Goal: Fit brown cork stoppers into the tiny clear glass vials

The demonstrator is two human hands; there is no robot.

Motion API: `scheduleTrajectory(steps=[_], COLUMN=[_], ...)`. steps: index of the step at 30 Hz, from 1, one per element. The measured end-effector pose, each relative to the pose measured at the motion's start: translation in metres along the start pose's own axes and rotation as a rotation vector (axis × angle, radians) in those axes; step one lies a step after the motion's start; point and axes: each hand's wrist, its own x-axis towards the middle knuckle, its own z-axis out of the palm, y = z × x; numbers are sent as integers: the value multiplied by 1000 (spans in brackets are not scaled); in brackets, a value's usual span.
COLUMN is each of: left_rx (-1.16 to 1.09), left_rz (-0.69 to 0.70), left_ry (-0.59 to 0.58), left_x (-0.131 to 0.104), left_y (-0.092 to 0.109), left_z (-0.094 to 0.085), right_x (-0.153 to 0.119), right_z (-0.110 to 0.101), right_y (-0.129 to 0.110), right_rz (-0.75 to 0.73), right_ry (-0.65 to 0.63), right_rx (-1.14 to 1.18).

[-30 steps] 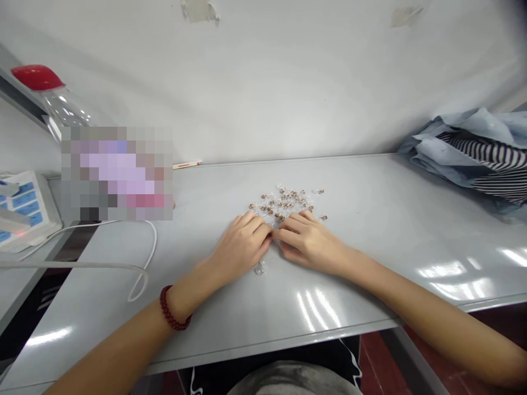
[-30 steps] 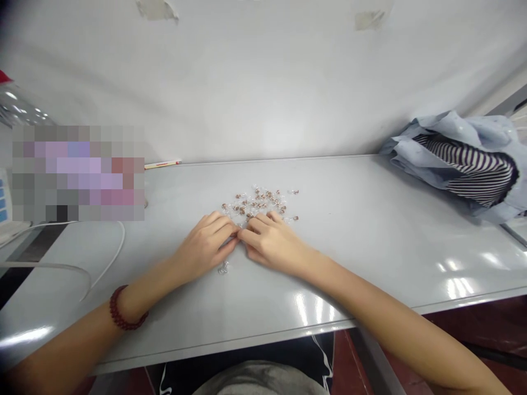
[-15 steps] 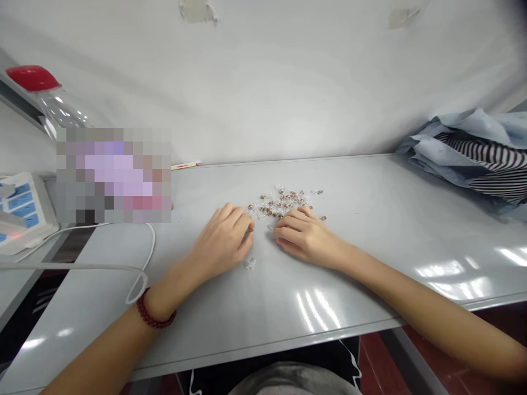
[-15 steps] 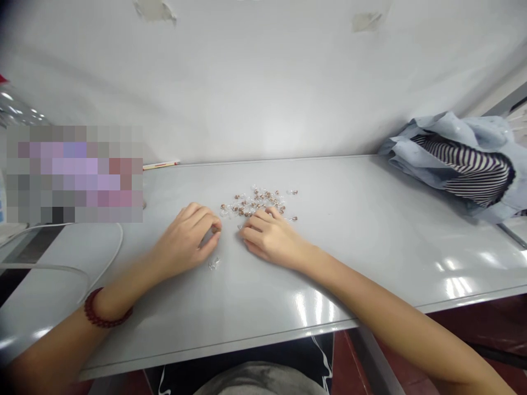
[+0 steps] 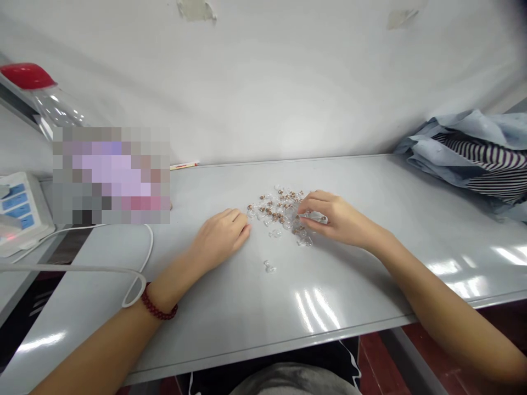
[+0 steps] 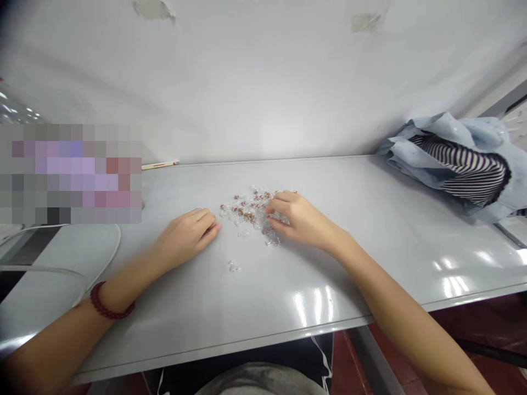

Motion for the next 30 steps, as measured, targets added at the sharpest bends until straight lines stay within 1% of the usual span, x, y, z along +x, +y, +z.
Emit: scheduleTrajectory(steps=[3, 6, 8, 11, 13, 16, 18, 21, 24, 26, 28, 30], left_rx=[39, 20, 6, -4, -5, -1, -30, -130, -230, -267, -287, -313], left_rz=[17, 13, -4, -35, -26, 15, 42, 124, 254, 298, 295, 258], left_ry=[11, 0, -19, -18, 29, 161, 246, 313, 286, 269, 279, 274], left_x=[-1, -1, -1, -2, -1, 1, 2, 2, -1, -2, -3, -3], left_y=[-2, -4, -6, -6, -4, 2, 10, 26, 45, 56, 62, 63], left_z=[-2, -3, -4, -5, -7, -11, -14, -19, -20, -19, -17, -15], right_x=[-3, -6, -8, -10, -11, -11, -11, -11, -12, -12, -12, -12], right_z=[-10, -15, -15, -10, -6, -1, 3, 12, 26, 36, 43, 47], right_y=[-5, -14, -20, -26, -29, -34, -37, -40, -42, -43, -44, -46], right_rz=[30, 62, 83, 85, 75, 67, 79, 55, -61, -158, -242, -298], right_ry=[-68, -209, -294, -360, -372, -367, -352, -281, -142, -37, 65, 158], right_rx=[84, 105, 45, -99, -176, -261, -288, -172, -16, 7, -24, -74])
